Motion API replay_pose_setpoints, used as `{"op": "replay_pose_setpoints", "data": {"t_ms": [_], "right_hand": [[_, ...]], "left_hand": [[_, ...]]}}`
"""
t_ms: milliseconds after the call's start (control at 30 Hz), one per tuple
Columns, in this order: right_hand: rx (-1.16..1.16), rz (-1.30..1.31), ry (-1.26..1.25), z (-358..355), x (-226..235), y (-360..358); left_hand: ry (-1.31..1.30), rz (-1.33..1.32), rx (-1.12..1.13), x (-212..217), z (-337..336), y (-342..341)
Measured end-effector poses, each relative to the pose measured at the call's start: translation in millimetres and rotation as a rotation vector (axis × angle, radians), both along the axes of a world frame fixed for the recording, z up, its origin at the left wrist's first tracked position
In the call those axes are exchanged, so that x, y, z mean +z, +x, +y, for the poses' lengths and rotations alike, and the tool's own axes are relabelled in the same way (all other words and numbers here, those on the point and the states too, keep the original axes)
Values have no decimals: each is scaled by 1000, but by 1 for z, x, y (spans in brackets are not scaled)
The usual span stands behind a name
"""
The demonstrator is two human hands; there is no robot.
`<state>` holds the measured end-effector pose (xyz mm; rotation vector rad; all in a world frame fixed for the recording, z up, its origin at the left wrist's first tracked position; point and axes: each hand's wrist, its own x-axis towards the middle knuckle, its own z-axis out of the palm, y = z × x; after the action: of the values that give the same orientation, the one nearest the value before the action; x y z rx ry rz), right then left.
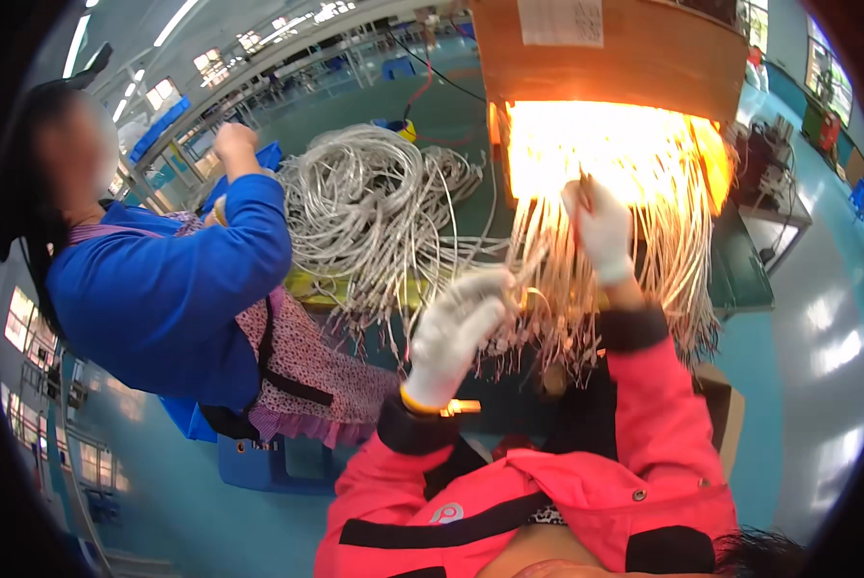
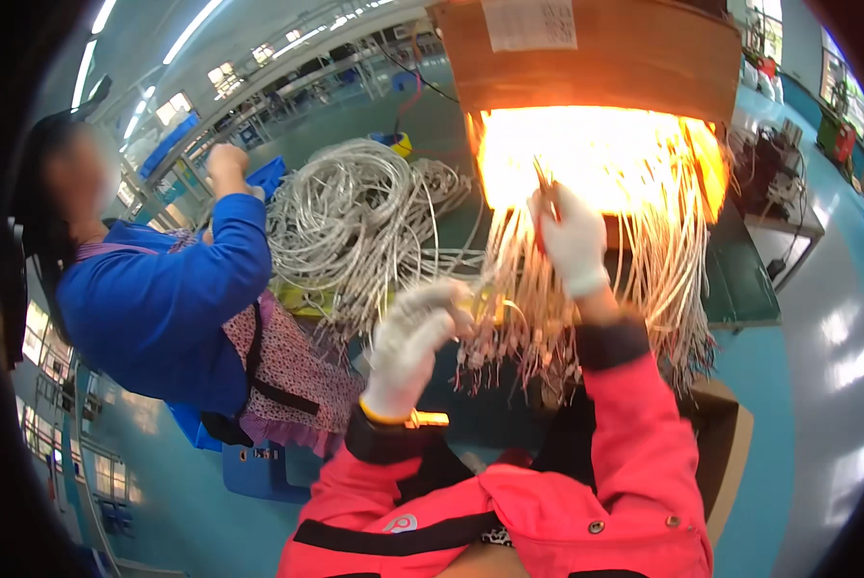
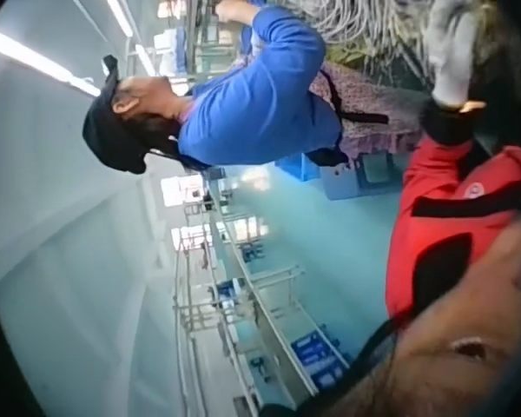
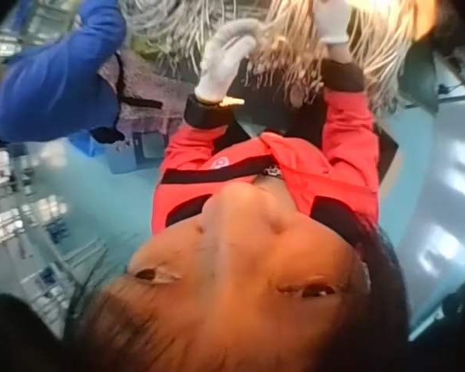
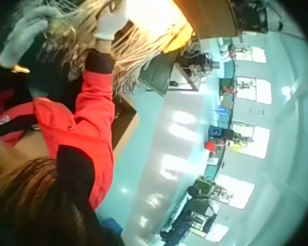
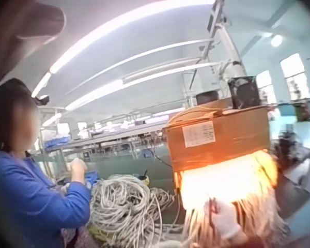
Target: Trimming and organizing electrical wires at a manual assembly station in a factory.
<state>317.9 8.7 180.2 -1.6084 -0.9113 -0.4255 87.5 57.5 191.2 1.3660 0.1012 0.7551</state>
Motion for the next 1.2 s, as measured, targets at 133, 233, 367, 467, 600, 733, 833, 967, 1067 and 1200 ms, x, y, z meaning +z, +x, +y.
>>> {"op": "replay_pose_setpoints", "data": {"t_ms": [133, 233, 367, 467, 600, 733, 833, 967, 1067, 1200], "right_hand": [[710, -71, 16, -62, 4, -81], [895, 16, -121, -76, -6, -90], [866, 130, -77, -69, -13, -95], [797, 66, -64, -67, -11, -93], [817, -143, -144, -59, -15, -101], [839, -367, -219, -49, -22, -112], [802, -365, -299, -47, -27, -106], [837, 559, -11, -56, -26, -118], [1245, 935, -27, -97, -20, -106], [1400, 1088, -442, -125, -36, -133]], "left_hand": [[-164, 33, -35, -33, -17, -15], [-29, 46, 48, -44, -30, -12], [310, 371, -202, -50, -24, -15], [-92, -55, -97, -70, -40, -17], [-769, -337, -915, -101, 11, -22], [-314, 331, -443, -44, -16, -38], [-246, 383, -362, -48, -18, -39], [-267, 397, -311, -50, -10, -37], [-548, -59, -448, -74, 7, -20], [-745, -67, -324, -75, 19, -2]]}}
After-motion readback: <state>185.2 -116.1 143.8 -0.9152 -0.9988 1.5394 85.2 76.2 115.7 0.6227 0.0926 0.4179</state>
